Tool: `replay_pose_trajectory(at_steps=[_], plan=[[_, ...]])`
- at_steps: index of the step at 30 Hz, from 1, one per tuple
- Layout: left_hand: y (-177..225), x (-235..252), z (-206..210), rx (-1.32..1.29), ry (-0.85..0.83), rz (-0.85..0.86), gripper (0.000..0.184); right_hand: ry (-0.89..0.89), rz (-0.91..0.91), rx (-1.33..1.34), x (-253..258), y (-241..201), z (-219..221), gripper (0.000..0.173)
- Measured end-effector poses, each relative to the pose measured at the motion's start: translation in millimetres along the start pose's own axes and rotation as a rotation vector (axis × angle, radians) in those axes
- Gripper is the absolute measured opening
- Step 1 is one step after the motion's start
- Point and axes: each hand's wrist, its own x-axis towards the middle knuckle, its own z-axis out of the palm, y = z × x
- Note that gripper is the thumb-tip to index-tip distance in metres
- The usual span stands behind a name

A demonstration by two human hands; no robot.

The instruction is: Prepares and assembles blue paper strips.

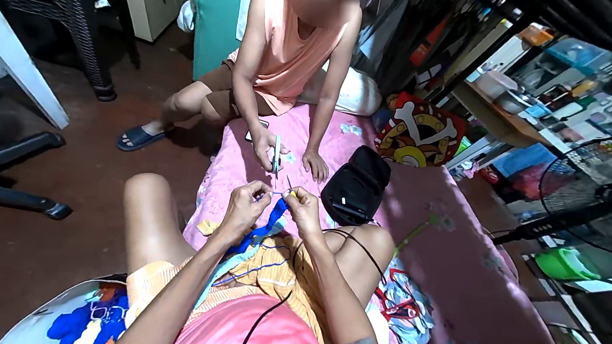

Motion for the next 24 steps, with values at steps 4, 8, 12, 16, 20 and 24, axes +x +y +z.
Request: replay_pose_trajectory(at_steps=[4,8,12,16,20,24], plan=[[-1,-1,-2,0.029,0.017,0.009,0.018,-0.015,-0.003,-0.032,4,3,2,0.012],[-2,-1,-4,0.035,0.019,0.005,0.018,-0.027,0.001,-0.035,5,5,3,0.012],[-4,-1,-5,0.036,0.014,0.008,0.018,-0.031,0.0,-0.026,7,6,4,0.012],[-5,-2,-10,0.014,0.028,-0.006,0.018,-0.069,0.01,-0.052,7,6,7,0.013],[-6,-6,-16,-0.047,0.045,-0.069,0.015,-0.095,0.016,-0.036,8,4,14,0.012],[-13,-8,-20,-0.173,0.073,-0.028,0.012,-0.139,0.003,-0.012,9,3,19,0.012]])
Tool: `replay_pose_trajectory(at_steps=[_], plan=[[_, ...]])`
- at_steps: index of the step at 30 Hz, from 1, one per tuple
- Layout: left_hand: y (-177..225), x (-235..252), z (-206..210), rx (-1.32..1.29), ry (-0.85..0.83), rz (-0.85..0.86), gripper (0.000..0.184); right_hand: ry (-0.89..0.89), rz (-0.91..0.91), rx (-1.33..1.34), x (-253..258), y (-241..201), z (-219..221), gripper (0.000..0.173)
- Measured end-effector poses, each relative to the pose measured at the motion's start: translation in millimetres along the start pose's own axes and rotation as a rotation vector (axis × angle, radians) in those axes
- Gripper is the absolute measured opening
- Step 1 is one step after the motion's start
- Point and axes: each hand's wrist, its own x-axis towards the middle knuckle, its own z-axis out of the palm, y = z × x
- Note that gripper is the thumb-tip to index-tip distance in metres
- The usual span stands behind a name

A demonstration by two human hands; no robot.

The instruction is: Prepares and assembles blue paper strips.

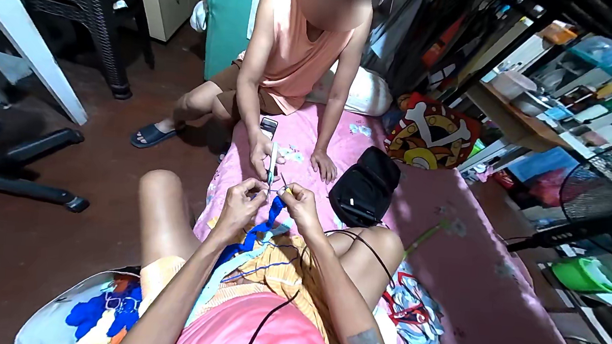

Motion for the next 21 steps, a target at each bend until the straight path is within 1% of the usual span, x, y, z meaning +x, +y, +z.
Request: replay_pose_trajectory(at_steps=[5,12,14,16,18,19,20,21], plan=[[-4,4,-7,-0.144,0.022,0.033,0.007,-0.002,0.001,0.05,1,0,0,0.012],[-5,8,-13,-0.148,0.005,0.006,0.007,-0.014,0.023,0.068,3,-4,-8,0.012],[-8,8,-20,-0.046,-0.017,-0.064,0.009,-0.023,0.013,0.085,1,-4,-9,0.012],[-14,9,-24,0.12,-0.044,-0.122,0.014,-0.04,0.002,0.114,-4,-5,-12,0.011],[-25,14,-19,0.3,-0.043,-0.073,0.016,-0.051,-0.007,0.144,-10,-5,-14,0.011],[-31,17,-15,0.406,-0.059,-0.019,0.022,-0.054,-0.007,0.153,-13,-6,-14,0.011],[-32,20,-10,0.472,-0.091,0.006,0.031,-0.049,-0.002,0.162,-16,-6,-15,0.011],[-29,22,-6,0.475,-0.112,0.008,0.039,-0.038,0.008,0.17,-18,-7,-16,0.011]])
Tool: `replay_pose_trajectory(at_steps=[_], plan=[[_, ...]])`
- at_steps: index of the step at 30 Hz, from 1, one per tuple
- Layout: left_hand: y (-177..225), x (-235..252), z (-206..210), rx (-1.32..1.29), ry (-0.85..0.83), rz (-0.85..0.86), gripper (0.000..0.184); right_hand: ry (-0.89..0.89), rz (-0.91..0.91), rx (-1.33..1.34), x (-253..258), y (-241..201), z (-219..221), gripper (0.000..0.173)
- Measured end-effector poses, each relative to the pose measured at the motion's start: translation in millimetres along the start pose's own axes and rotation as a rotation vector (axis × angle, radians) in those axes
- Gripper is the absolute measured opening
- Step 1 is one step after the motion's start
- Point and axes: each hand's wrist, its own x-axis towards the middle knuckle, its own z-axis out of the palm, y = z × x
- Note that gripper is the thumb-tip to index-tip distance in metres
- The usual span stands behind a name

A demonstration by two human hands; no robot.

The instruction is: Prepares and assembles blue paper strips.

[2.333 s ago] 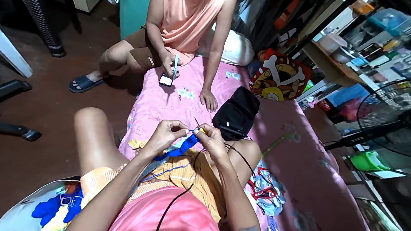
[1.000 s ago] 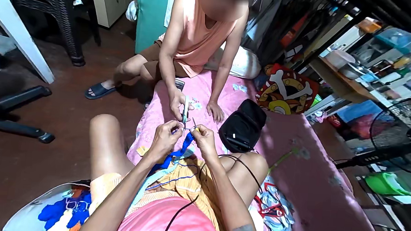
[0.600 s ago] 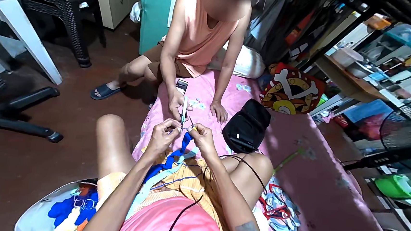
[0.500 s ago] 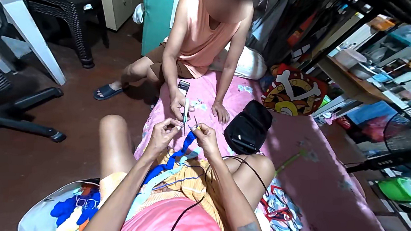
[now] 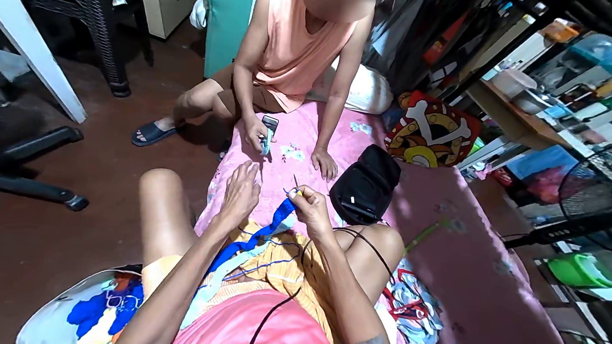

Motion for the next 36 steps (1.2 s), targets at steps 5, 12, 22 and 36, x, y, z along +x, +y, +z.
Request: replay_pose_trajectory(at_steps=[5,12,22,36], plan=[[48,-14,-14,-0.573,-0.211,-0.04,0.031,0.039,0.046,0.042,-14,0,-5,0.01],[54,-30,-15,-0.214,-0.152,0.388,0.027,0.005,0.067,-0.022,-27,-4,2,0.009],[58,-41,-1,-0.22,-0.042,0.265,0.021,0.001,0.132,0.165,-33,1,-4,0.011],[90,-48,30,-0.391,0.251,-0.234,0.019,0.087,0.046,0.182,-39,8,25,0.022]])
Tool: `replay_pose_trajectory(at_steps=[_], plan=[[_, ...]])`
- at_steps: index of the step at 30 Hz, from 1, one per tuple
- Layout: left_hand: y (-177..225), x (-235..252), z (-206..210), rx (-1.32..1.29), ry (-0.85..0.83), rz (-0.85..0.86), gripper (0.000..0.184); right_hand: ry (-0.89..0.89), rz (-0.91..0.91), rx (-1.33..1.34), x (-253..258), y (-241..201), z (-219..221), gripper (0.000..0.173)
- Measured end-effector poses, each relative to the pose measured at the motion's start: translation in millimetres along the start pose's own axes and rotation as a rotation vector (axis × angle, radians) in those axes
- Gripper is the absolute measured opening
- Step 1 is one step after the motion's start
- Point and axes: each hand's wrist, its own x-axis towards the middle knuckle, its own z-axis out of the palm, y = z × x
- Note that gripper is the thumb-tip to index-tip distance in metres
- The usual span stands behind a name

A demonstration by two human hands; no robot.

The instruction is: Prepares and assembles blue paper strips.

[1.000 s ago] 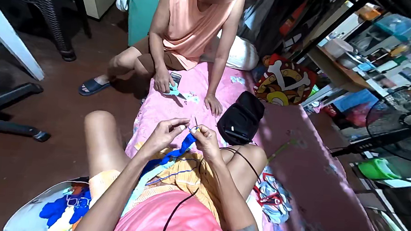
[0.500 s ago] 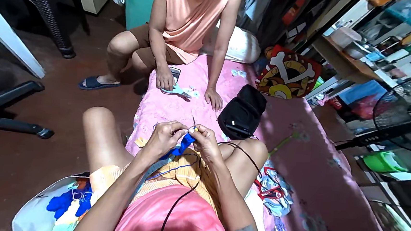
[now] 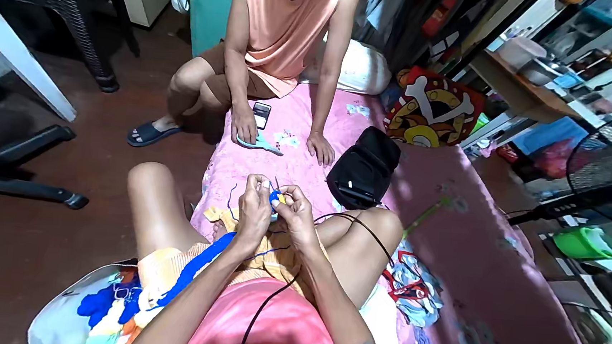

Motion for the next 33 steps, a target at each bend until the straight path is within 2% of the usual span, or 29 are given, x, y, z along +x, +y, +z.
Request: replay_pose_trajectory(at_steps=[5,11,16,19,22,24,27,29,33], plan=[[-7,4,0,-0.032,0.014,0.075,0.021,-0.066,-0.094,-0.178,0,-2,-11,0.02],[-10,6,1,-0.018,0.05,0.216,0.022,-0.069,-0.181,-0.74,-4,-16,-25,0.027],[-9,5,4,0.043,0.12,0.365,0.022,-0.019,-0.295,-1.036,-13,-31,-19,0.03],[-14,4,7,0.099,0.216,0.548,0.025,-0.023,-0.253,-1.066,-14,-36,-17,0.032],[-21,5,10,0.057,0.258,0.66,0.029,-0.062,-0.181,-0.843,-9,-32,-18,0.032],[-17,2,9,-0.085,0.203,0.564,0.026,-0.098,-0.144,-0.603,-5,-27,-18,0.031],[3,-1,-3,-0.313,0.028,0.203,0.016,-0.08,-0.16,-0.388,-7,-21,-15,0.028],[12,2,-12,-0.386,-0.095,0.018,0.013,-0.015,-0.232,-0.469,-7,-17,-18,0.027],[18,9,-22,-0.469,-0.262,-0.17,0.01,0.101,-0.511,-0.78,-8,-7,-26,0.026]])
